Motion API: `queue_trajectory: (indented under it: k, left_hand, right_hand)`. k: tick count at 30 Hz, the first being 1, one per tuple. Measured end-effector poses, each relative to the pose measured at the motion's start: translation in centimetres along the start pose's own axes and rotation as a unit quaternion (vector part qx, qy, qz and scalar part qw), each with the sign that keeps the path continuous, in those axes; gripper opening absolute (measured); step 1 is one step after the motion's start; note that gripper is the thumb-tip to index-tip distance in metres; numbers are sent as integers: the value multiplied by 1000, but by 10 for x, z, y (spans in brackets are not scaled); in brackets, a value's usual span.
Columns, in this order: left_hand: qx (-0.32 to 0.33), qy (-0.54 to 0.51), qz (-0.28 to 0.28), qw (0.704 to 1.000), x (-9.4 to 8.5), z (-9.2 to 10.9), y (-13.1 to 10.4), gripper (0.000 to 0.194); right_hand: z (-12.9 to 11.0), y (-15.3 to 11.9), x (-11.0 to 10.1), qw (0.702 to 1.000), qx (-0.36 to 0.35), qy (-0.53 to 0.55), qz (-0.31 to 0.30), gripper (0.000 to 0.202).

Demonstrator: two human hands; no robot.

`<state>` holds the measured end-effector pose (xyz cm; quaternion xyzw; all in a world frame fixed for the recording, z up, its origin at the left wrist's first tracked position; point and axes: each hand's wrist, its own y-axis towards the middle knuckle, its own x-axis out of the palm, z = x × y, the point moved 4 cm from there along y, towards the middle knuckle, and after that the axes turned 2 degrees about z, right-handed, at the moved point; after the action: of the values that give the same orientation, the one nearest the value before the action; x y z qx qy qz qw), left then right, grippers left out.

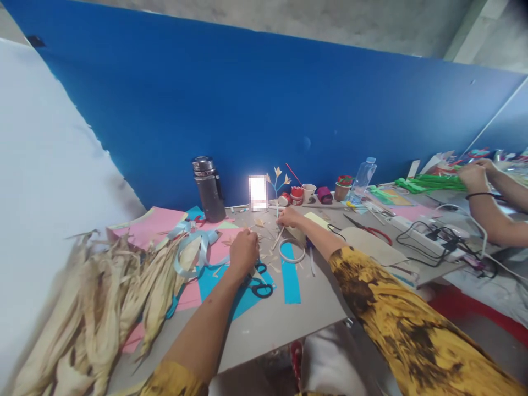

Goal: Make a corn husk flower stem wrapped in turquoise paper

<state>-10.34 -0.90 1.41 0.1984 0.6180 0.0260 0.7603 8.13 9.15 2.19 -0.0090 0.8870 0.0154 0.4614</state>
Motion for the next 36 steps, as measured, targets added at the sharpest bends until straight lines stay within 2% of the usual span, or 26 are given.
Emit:
queue_trajectory:
  k: [3,5,9,14,18,21,24,28,30,32,33,34,36]
  left_hand:
    - [42,15,-3,999,-2,4,-1,27]
    - [46,36,-5,998,-1,2,-1,25]
    - [-17,68,-12,997,2,-11,-1,29]
    - [-72,54,14,996,-1,-23,0,35]
    - [-42,36,43,998,-7,-21,1,36]
    - [-16,49,28,998,-6,-19,0,34]
    - [-30,72,18,997,-4,-23,-2,28]
    - [-73,50,53,995,-6,-31,-1,27]
    - [-80,-27,95,992,-10,-30,1,27]
    - [-78,-183,126,972,-11,-25,4,25]
    - [-81,-283,124,948,-10,-21,5,21]
    - [-91,-386,107,912,-8,-16,5,18]
    - [-128,-554,48,821,0,-5,5,24]
  right_hand:
    - [-3,0,-7,999,-3,-46,-8,10]
    - [-4,0,-10,997,-7,-77,-11,8]
    - [-9,1,-9,990,-14,-139,-5,16]
    - [-29,1,10,983,-35,-181,1,33]
    - [-45,3,31,982,-52,-180,-30,45]
    - [-50,5,31,986,-64,-151,-33,32]
    - [-52,1,15,991,-92,-93,-4,16]
    - [-50,-14,-10,992,-117,17,50,29]
    - [-46,-25,-15,979,-105,167,52,29]
    - [-43,-37,-13,936,-79,342,30,26]
    - [-42,-43,-10,918,-70,389,23,25]
    - [-42,-50,-7,908,-71,412,25,26]
    - [-44,-64,-2,905,-91,414,25,26]
